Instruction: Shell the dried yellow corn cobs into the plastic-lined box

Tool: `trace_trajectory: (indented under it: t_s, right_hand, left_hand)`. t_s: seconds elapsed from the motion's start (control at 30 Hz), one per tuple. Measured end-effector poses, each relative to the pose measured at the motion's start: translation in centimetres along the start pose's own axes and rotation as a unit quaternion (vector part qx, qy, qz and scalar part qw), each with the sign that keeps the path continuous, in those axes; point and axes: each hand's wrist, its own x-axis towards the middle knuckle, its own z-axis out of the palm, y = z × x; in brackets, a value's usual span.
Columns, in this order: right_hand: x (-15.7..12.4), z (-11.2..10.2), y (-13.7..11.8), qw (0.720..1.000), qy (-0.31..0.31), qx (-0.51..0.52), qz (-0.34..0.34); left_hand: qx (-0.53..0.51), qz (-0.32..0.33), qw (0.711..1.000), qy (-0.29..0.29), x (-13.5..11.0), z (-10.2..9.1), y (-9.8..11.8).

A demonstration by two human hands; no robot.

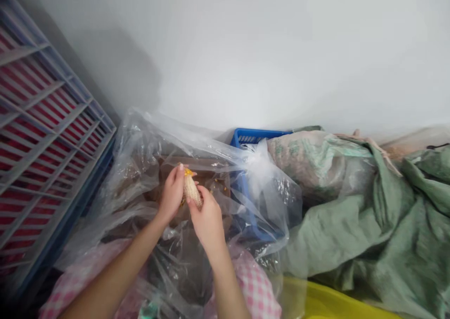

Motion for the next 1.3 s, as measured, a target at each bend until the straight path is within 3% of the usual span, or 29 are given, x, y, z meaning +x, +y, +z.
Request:
trace_trajectory:
  t_s: [0.17,0.37,0.5,0.8,0.93,1.07,1.17,1.3]
  right_hand:
    - [-0.1,0.0,-0.1,0.994,-0.071,-0.075,0.029]
    - [0.1,0.5,0.6,0.998,-0.048,-0.022,0.031]
    - [0.4,1.0,1.1,0.999,-0.016,0.004,0.028]
    - [0.3,1.9,0.9,0.997,-0.021,0.061,0.035]
    - [0.5,1.9,1.1,0.995,-0.024,0.083,0.048]
    - [0.5,2.2,0.6,0.999,-0.001,0.016,0.033]
    - [0.2,2.5,0.1,0.999,-0.005,-0.031,0.017]
    - [0.0,2.6,-0.1,0.999,-0.005,-0.048,0.024]
  left_hand:
    - [-0.048,-0.048,0.998,-0.005,0.0,0.4,-0.3]
    - [-0.118,-0.104,0.988,-0.009,0.0,0.4,0.3]
    - [-0.090,-0.089,0.991,-0.038,-0.3,0.4,0.5]
    - [-0.169,-0.072,0.983,-0.024,-0.7,0.6,-0.6]
    - [-0.232,-0.088,0.968,-0.045,-0.5,0.5,-0.1]
    - [-0.186,-0.156,0.969,-0.037,-0.2,0.3,0.8]
    - [-0.135,-0.118,0.984,-0.010,-0.1,0.3,0.8]
    - [-0.119,-0.080,0.989,-0.020,-0.3,0.4,-0.1]
